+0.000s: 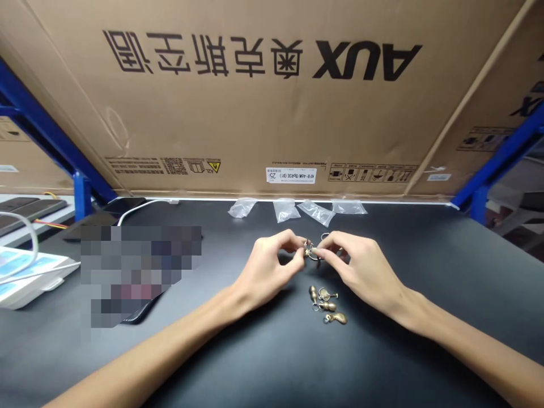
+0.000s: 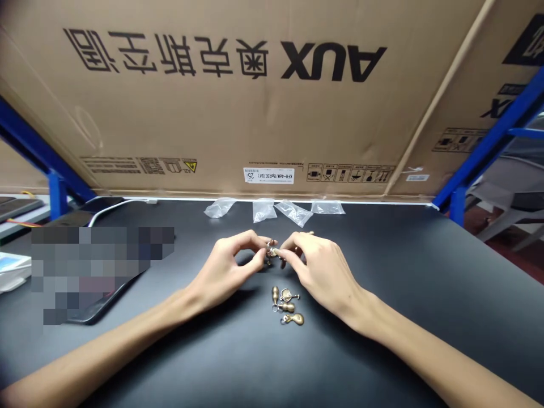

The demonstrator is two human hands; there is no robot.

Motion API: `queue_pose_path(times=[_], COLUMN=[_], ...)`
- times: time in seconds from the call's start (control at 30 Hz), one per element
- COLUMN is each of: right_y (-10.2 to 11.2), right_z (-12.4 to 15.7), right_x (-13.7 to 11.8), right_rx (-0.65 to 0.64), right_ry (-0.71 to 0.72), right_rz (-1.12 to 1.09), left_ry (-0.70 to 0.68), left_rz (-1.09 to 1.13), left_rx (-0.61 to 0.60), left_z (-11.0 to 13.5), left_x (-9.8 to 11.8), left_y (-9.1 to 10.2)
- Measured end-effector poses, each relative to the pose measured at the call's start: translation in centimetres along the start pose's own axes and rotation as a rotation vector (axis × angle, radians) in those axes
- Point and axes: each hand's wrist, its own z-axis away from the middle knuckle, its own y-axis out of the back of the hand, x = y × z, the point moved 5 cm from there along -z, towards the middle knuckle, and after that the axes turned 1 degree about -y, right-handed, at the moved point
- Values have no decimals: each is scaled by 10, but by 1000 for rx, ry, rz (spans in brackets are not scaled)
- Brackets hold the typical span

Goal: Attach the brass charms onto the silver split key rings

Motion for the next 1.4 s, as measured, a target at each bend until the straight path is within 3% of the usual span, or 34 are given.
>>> queue_pose_path(times=[0.43, 0.87, 1.1, 1.23, 1.4], right_y=[-4, -11, 0, -2, -1], right_z=[2, 5, 4, 3, 5], right_x=[-5, -5, -13, -12, -14], right_rx=[72, 117, 84, 80, 148], right_ry=[-27, 44, 45, 4, 112], right_rz=[-84, 6, -203, -216, -146], left_ry=[-31, 134, 114, 107, 127], left_rz=[-16, 77, 217, 227, 208], left_rx=[-9, -10, 68, 72, 65], left_z=[8, 9, 7, 7, 7], left_x=[10, 0, 0, -1, -3], left_y=[-13, -16, -10, -8, -9])
